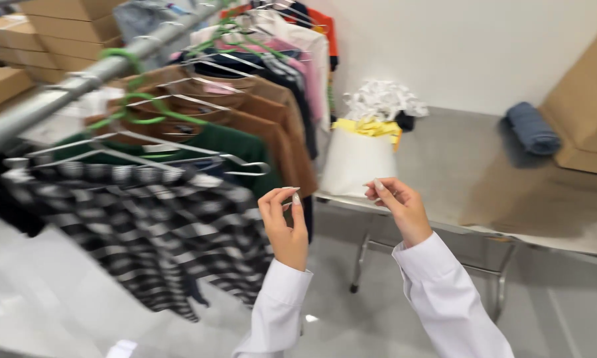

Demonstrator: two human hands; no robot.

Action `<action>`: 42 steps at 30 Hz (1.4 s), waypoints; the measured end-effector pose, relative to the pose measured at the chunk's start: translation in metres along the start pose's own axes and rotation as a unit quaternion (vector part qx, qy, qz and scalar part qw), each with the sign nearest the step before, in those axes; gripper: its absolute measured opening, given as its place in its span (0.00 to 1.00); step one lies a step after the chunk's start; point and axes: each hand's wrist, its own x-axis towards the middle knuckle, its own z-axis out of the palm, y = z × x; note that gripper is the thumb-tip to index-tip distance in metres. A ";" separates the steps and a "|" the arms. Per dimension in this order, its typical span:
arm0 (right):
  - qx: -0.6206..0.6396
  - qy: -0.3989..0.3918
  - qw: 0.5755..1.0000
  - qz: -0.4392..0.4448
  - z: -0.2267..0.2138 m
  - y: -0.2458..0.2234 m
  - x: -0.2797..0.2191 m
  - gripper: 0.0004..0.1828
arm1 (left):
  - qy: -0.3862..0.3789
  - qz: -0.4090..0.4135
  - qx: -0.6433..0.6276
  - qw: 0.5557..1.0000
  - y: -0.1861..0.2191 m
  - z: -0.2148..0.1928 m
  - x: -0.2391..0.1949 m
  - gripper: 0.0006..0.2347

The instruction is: The person hangs a green t-shirt on a green hanger and places it on a clothing rack. They then unfold a pair of denim shorts, hang them on a metal hanger, and place them on the rack. Finally, they unfold a black and white checkered garment, hang it on a metal hanger, and place it on the rack.

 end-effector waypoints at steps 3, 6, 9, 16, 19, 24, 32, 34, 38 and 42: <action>0.017 0.059 0.998 -0.015 -0.084 0.014 -0.001 0.12 | -0.002 0.018 0.000 1.000 0.004 0.059 -0.021 0.07; 0.028 0.120 0.992 -0.009 -0.168 0.023 -0.015 0.12 | -0.014 -0.011 -0.018 1.000 0.016 0.121 -0.051 0.06; 0.038 0.177 0.983 0.015 -0.241 0.024 -0.043 0.12 | -0.040 -0.039 -0.037 0.998 0.009 0.180 -0.084 0.06; 0.085 0.302 0.948 0.057 -0.390 0.084 -0.070 0.11 | -0.079 -0.135 -0.087 0.984 0.014 0.278 -0.140 0.05; 0.108 0.339 0.931 0.080 -0.424 0.109 -0.057 0.10 | -0.103 -0.192 -0.102 0.971 0.008 0.313 -0.145 0.05; 0.137 0.369 0.913 0.108 -0.462 0.148 0.001 0.09 | -0.113 -0.265 -0.144 0.947 -0.025 0.391 -0.135 0.05; 0.094 0.372 0.905 0.183 -0.520 0.204 0.125 0.10 | -0.161 -0.311 -0.184 0.918 -0.097 0.562 -0.099 0.06; 0.077 0.377 0.901 0.201 -0.530 0.215 0.142 0.10 | -0.179 -0.324 -0.184 0.911 -0.108 0.595 -0.094 0.05; 0.071 0.383 0.886 0.253 -0.559 0.259 0.160 0.11 | -0.202 -0.350 -0.191 0.894 -0.124 0.643 -0.096 0.06; 0.071 0.400 0.867 0.288 -0.585 0.289 0.179 0.12 | -0.234 -0.392 -0.169 0.873 -0.126 0.672 -0.102 0.07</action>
